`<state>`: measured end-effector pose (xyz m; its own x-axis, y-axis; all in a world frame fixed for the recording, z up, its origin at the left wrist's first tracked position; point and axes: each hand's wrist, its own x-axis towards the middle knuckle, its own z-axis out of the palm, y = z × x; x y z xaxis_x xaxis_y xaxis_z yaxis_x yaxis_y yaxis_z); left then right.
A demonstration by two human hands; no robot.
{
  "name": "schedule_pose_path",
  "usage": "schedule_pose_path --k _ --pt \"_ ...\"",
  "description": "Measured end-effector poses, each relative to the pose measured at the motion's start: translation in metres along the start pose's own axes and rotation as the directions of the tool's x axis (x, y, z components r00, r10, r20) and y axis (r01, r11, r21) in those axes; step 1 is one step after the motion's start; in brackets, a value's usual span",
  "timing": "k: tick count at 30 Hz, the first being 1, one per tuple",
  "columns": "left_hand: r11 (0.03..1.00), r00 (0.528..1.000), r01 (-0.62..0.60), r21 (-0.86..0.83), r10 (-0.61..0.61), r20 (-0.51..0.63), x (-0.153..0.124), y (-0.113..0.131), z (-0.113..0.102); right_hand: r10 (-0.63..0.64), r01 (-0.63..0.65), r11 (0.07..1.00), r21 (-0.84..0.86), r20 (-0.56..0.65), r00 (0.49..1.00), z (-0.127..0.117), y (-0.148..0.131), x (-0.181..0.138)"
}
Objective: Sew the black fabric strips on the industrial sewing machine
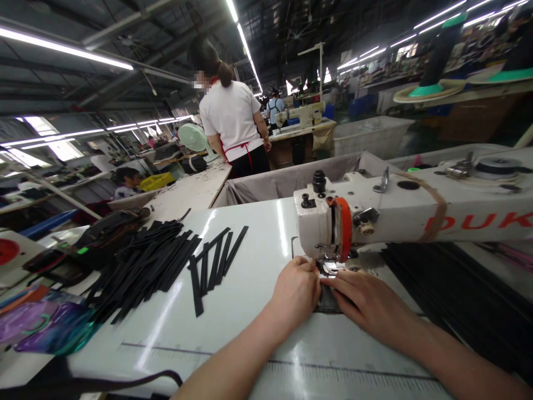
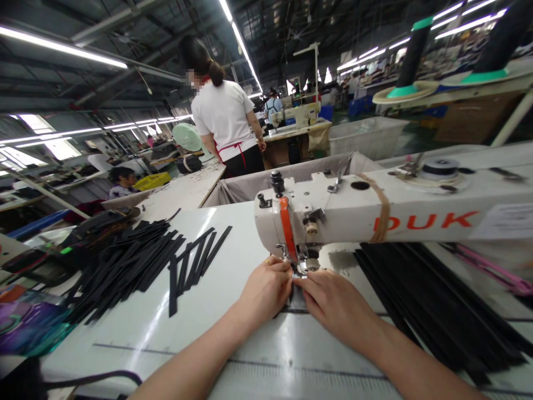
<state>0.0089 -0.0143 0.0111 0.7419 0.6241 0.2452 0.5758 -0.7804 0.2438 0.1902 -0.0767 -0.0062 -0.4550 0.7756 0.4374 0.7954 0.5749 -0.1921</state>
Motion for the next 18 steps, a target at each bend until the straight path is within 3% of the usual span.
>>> schedule_pose_path --k 2,5,7,11,13,16,18 --pt "0.980 0.990 0.104 -0.168 -0.118 -0.074 0.001 -0.010 0.003 -0.013 0.013 1.000 -0.014 -0.014 1.000 0.001 0.001 -0.001" --pt "0.896 0.918 0.244 -0.372 -0.337 -0.210 0.006 -0.030 0.011 -0.027 0.026 0.999 -0.036 -0.035 0.999 0.004 0.003 -0.003" --pt "0.893 0.905 0.220 -0.392 -0.337 -0.260 0.010 -0.040 0.015 -0.026 0.025 0.999 -0.039 -0.030 0.999 0.005 0.005 -0.003" --pt "0.972 0.977 0.092 -0.218 -0.130 -0.170 0.014 -0.038 0.016 -0.015 0.015 0.999 -0.045 -0.011 1.000 0.008 0.005 -0.005" --pt "0.990 0.989 0.075 -0.123 -0.090 -0.117 0.014 -0.030 0.011 -0.006 0.006 0.999 -0.054 0.001 1.000 0.010 0.003 -0.005" --pt "0.986 0.983 0.166 -0.023 -0.167 -0.070 0.012 -0.026 -0.001 -0.002 0.003 0.995 -0.100 0.004 1.000 0.008 0.000 -0.005" --pt "0.935 0.939 0.344 0.082 -0.342 -0.036 0.006 -0.033 -0.013 0.027 -0.029 0.982 -0.185 -0.011 1.000 0.000 0.002 -0.005"
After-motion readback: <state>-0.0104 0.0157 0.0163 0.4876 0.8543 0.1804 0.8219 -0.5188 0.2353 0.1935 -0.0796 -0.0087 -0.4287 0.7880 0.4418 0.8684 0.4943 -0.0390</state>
